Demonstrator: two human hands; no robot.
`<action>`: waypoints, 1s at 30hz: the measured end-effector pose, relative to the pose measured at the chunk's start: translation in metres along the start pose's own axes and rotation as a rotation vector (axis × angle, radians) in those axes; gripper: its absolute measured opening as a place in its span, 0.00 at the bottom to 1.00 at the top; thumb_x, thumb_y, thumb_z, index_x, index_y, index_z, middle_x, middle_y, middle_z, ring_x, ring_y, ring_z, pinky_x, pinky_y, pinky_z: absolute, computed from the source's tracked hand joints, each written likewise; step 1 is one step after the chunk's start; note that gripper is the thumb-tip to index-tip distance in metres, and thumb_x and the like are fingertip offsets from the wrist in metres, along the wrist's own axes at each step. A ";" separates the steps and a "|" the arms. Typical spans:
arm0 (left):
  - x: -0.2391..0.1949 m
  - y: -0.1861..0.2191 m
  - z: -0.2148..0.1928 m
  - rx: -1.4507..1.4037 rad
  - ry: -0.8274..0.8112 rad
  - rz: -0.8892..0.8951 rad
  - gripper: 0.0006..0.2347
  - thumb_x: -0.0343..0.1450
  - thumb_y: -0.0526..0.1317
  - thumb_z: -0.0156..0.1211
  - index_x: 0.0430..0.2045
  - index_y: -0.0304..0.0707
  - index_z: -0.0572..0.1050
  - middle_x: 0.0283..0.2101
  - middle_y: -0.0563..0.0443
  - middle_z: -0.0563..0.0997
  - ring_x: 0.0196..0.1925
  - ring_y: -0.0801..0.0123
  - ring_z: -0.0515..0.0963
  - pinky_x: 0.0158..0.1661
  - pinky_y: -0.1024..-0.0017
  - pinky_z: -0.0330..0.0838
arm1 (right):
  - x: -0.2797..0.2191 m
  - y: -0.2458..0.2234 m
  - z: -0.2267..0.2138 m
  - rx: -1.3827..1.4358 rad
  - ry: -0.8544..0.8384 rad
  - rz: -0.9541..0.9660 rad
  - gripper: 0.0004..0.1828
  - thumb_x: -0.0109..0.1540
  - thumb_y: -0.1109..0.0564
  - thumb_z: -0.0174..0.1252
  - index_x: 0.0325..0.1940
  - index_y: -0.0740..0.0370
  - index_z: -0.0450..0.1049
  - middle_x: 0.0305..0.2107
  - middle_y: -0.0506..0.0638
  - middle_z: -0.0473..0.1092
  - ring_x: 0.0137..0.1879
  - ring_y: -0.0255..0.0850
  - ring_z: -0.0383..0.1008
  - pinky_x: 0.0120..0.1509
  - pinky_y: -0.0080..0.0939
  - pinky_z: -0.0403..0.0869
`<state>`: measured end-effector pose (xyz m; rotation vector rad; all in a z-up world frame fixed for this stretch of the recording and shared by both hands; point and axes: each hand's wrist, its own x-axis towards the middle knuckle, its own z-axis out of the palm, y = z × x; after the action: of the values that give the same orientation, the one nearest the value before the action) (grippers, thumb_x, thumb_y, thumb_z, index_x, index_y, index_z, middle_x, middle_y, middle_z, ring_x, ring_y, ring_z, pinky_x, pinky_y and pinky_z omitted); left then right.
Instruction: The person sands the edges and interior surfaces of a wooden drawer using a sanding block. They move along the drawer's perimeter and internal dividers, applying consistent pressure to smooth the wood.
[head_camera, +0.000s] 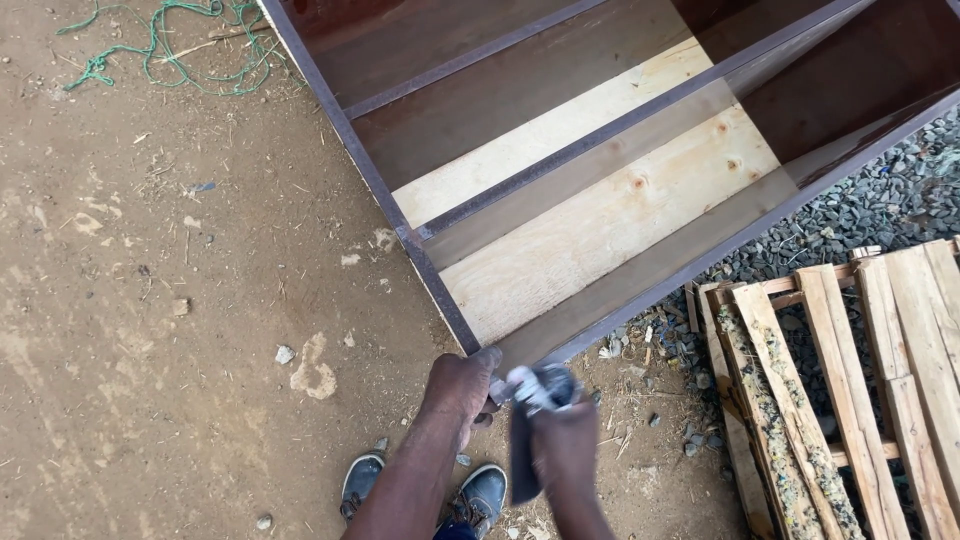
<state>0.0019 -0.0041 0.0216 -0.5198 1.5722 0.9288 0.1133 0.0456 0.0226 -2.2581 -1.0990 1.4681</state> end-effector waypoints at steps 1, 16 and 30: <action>-0.001 0.002 0.002 0.021 0.017 0.016 0.14 0.71 0.43 0.58 0.41 0.27 0.78 0.39 0.40 0.83 0.34 0.61 0.78 0.36 0.62 0.74 | -0.017 0.005 0.004 -0.163 -0.175 0.015 0.20 0.56 0.65 0.65 0.53 0.62 0.76 0.35 0.56 0.78 0.35 0.43 0.76 0.39 0.38 0.78; 0.012 -0.017 -0.001 -0.018 -0.032 0.063 0.09 0.69 0.43 0.59 0.27 0.36 0.74 0.27 0.49 0.75 0.30 0.67 0.70 0.32 0.66 0.65 | -0.012 0.025 0.004 0.065 -0.090 0.030 0.20 0.52 0.65 0.70 0.47 0.72 0.77 0.33 0.61 0.78 0.35 0.49 0.77 0.37 0.42 0.76; 0.009 -0.022 -0.010 0.059 -0.073 0.052 0.12 0.72 0.47 0.63 0.26 0.39 0.74 0.25 0.54 0.72 0.31 0.68 0.72 0.38 0.66 0.73 | -0.003 0.030 0.003 -0.101 -0.039 -0.020 0.14 0.55 0.72 0.62 0.42 0.71 0.68 0.21 0.54 0.67 0.23 0.39 0.63 0.21 0.36 0.63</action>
<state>0.0106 -0.0231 0.0066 -0.4011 1.5481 0.9274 0.1242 0.0221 0.0072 -2.2872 -1.2304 1.4862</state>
